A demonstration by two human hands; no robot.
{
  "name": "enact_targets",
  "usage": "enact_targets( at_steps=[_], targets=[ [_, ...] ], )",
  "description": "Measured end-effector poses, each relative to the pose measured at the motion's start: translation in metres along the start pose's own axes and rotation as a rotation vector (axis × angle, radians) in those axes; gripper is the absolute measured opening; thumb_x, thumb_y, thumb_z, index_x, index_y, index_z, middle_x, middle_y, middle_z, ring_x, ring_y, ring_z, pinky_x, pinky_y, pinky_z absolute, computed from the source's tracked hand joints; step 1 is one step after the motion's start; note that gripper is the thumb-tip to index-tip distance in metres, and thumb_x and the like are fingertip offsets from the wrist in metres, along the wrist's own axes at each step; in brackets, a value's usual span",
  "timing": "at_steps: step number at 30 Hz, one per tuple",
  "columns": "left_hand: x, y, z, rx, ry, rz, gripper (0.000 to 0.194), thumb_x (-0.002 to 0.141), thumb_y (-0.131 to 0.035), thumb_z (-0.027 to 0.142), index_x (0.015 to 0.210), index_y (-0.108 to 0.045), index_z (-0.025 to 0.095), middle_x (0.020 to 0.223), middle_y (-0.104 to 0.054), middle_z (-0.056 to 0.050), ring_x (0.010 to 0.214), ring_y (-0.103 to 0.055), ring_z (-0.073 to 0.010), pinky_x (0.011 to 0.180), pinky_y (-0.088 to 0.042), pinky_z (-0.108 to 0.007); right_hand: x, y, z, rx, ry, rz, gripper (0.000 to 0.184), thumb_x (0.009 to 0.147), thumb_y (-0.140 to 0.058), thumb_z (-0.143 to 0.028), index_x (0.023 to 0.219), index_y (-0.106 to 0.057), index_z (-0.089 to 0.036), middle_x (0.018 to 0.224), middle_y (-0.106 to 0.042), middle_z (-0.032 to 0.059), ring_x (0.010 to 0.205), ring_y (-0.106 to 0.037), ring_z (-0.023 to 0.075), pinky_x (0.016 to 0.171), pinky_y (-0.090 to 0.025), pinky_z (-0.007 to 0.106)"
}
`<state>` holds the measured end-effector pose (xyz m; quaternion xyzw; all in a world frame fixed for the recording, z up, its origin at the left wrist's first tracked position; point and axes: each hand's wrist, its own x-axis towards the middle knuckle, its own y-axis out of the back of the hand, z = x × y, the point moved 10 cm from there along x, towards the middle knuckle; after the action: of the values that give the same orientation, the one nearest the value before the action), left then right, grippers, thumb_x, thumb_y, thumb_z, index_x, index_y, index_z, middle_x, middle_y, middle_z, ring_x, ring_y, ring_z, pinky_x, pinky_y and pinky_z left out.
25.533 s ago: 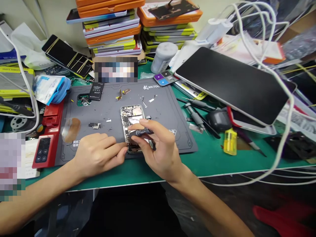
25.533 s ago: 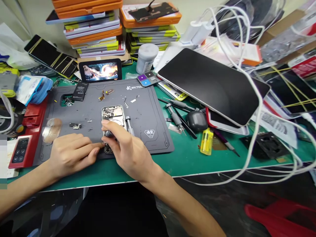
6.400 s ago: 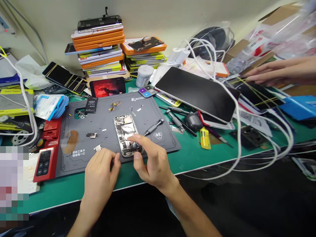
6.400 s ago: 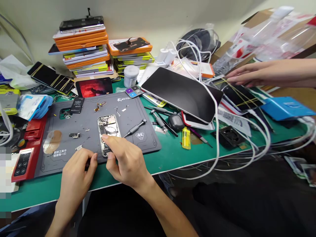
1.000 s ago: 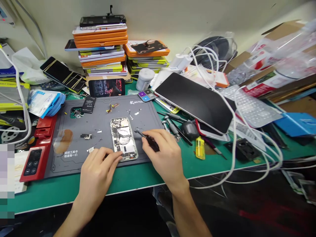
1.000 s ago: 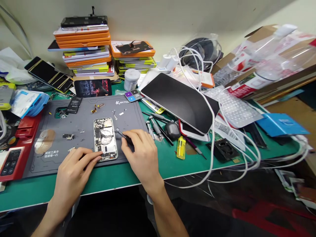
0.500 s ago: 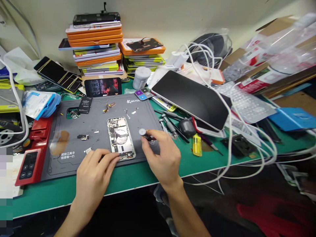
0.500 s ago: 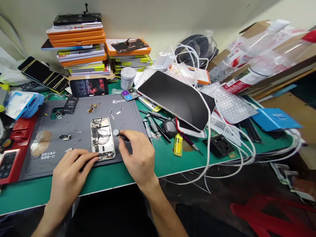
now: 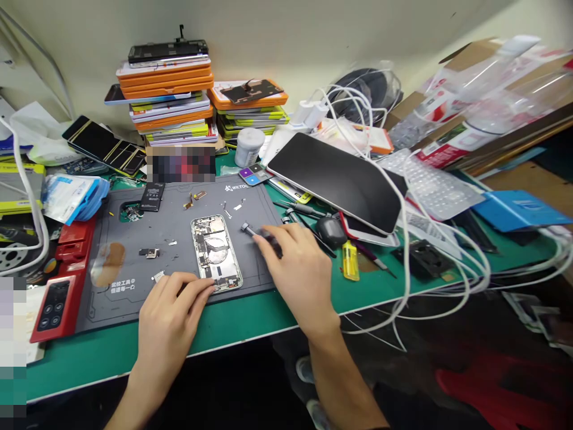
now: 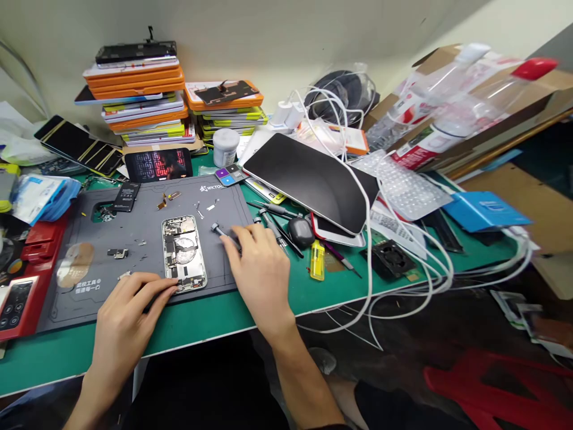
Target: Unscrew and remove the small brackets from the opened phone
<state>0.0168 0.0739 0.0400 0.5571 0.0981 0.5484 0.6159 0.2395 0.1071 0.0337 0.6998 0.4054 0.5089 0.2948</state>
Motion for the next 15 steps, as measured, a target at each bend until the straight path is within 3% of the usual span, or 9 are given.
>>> enact_targets(
  at_steps=[4, 7, 10, 15],
  targets=[
    [0.000, 0.000, 0.000, 0.008, 0.008, 0.005, 0.011, 0.110, -0.067, 0.022, 0.118, -0.075, 0.024, 0.101, -0.075, -0.002, 0.090, -0.071, -0.0181, 0.083, -0.049, -0.034, 0.008, 0.016, 0.038, -0.064, -0.117, 0.071, 0.041, 0.115, -0.044, -0.041, 0.120, -0.079, -0.021, 0.111, -0.080, 0.0123, 0.098, -0.070, 0.0291, 0.073, -0.047, 0.039],
    [0.000, -0.001, 0.000, 0.012, 0.013, 0.011, 0.010, 0.110, -0.067, 0.021, 0.115, -0.075, 0.023, 0.100, -0.075, -0.001, 0.088, -0.070, -0.0175, 0.083, -0.049, -0.034, 0.013, 0.011, 0.062, -0.155, -0.196, -0.015, 0.043, 0.113, -0.047, -0.046, 0.118, -0.081, -0.021, 0.112, -0.078, 0.0129, 0.087, -0.069, 0.0267, 0.062, -0.035, 0.036],
    [0.001, -0.001, 0.000, 0.008, 0.023, 0.023, 0.007, 0.109, -0.068, 0.021, 0.110, -0.075, 0.023, 0.098, -0.075, -0.001, 0.085, -0.069, -0.0168, 0.082, -0.049, -0.034, 0.015, 0.003, 0.073, -0.193, -0.213, -0.063, 0.049, 0.113, -0.043, -0.048, 0.113, -0.083, -0.020, 0.108, -0.076, 0.0136, 0.074, -0.064, 0.0232, 0.060, -0.032, 0.036],
    [0.003, -0.002, 0.000, 0.006, 0.039, 0.014, 0.011, 0.111, -0.065, 0.023, 0.105, -0.074, 0.022, 0.094, -0.075, 0.000, 0.085, -0.069, -0.0168, 0.082, -0.049, -0.034, 0.018, 0.004, 0.074, -0.183, -0.221, -0.033, 0.045, 0.111, -0.046, -0.049, 0.108, -0.079, -0.019, 0.108, -0.075, 0.0146, 0.080, -0.065, 0.0256, 0.063, -0.038, 0.036]
  ],
)
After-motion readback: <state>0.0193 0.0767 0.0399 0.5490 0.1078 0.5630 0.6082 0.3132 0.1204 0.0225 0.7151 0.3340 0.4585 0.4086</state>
